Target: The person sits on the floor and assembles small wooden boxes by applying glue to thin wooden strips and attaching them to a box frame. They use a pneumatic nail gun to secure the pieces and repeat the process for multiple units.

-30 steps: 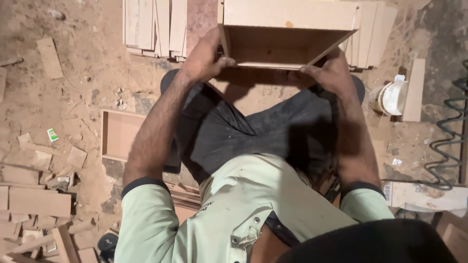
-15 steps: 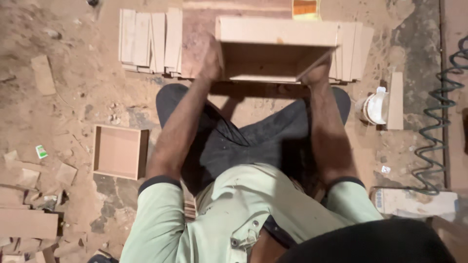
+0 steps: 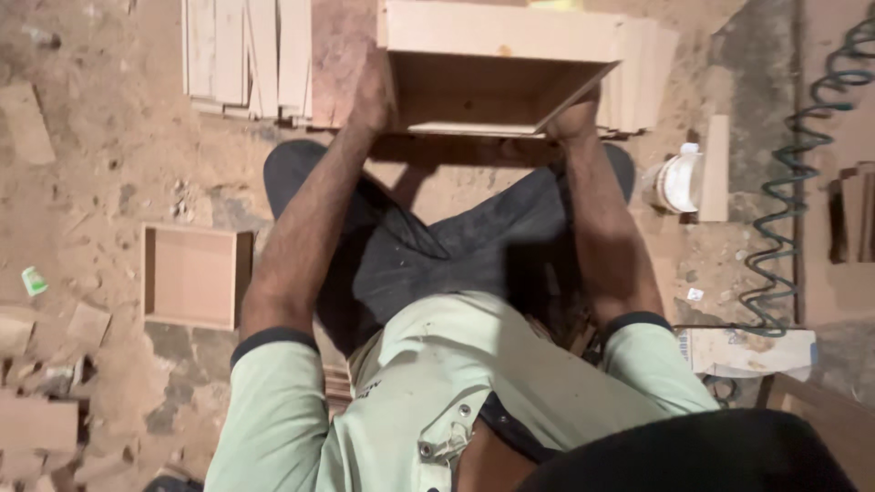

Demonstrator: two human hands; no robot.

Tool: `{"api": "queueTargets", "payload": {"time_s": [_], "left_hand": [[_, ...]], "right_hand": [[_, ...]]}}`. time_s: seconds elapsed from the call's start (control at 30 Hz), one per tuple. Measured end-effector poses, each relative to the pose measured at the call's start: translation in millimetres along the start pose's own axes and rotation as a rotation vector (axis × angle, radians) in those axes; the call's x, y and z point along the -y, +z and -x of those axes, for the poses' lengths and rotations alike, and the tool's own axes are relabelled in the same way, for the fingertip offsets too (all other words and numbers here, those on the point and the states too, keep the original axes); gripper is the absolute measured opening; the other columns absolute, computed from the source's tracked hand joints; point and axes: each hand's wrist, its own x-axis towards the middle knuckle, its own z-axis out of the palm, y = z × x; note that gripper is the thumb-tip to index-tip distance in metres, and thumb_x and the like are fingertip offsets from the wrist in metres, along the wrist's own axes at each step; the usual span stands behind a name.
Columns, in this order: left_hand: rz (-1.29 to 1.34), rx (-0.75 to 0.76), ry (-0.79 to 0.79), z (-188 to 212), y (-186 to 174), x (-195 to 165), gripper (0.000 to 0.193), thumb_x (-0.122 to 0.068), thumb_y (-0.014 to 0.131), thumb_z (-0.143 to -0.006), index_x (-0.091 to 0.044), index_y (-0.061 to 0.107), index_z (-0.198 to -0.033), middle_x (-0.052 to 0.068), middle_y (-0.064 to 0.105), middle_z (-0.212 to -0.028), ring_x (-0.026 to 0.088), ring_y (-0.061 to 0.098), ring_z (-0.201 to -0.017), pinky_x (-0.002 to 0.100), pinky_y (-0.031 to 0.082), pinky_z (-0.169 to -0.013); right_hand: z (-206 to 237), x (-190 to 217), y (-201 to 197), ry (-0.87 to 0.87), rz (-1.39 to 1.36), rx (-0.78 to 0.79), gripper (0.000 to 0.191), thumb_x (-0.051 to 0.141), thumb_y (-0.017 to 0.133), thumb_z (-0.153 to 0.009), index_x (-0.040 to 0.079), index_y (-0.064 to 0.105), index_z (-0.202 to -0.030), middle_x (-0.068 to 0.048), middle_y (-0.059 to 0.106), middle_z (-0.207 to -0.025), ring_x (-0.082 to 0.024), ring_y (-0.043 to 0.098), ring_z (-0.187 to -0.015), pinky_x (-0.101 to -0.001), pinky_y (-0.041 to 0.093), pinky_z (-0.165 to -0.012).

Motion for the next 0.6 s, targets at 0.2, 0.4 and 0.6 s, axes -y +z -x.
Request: {"api": "queueTargets", "payload": {"time_s": [0.2, 0.4, 0.6], "left_hand": [[-0.309, -0.124, 0.258, 9, -19, -116, 0.072, -0.05, 0.06, -0.107, 0.0, 0.044, -0.157, 0.018, 0.053, -0.157, 0.028, 0.056, -0.146, 0.043, 0.049, -0.124], [-0.622, 0.064, 0.473, 19, -13, -210, 0.059, -0.02, 0.086, -0.096, -0.002, 0.058, -0.146, 0.017, 0.061, -0.147, 0.027, 0.064, -0.132, 0.038, 0.058, -0.111], [-0.56, 0.015, 0.467, 7, 6, -210, 0.055, -0.009, 0.085, -0.1, 0.001, 0.058, -0.147, 0.017, 0.068, -0.139, 0.027, 0.069, -0.13, 0.039, 0.058, -0.112]], "right_hand": [[19, 64, -14, 0.07, 0.491, 0.08, 0.044, 0.025, 0.052, -0.11, -0.002, 0.052, -0.145, -0.014, 0.063, -0.14, -0.026, 0.061, -0.131, -0.0364, 0.05, -0.113], [33, 94, -2, 0.212, 0.772, 0.291, 0.073, 0.017, 0.086, -0.08, -0.005, 0.052, -0.14, -0.02, 0.061, -0.139, -0.029, 0.055, -0.135, -0.0412, 0.042, -0.117], [30, 80, -4, 0.329, 0.78, 0.212, 0.056, 0.011, 0.088, -0.078, -0.001, 0.062, -0.127, -0.016, 0.069, -0.127, -0.027, 0.063, -0.123, -0.0382, 0.05, -0.108]]}}
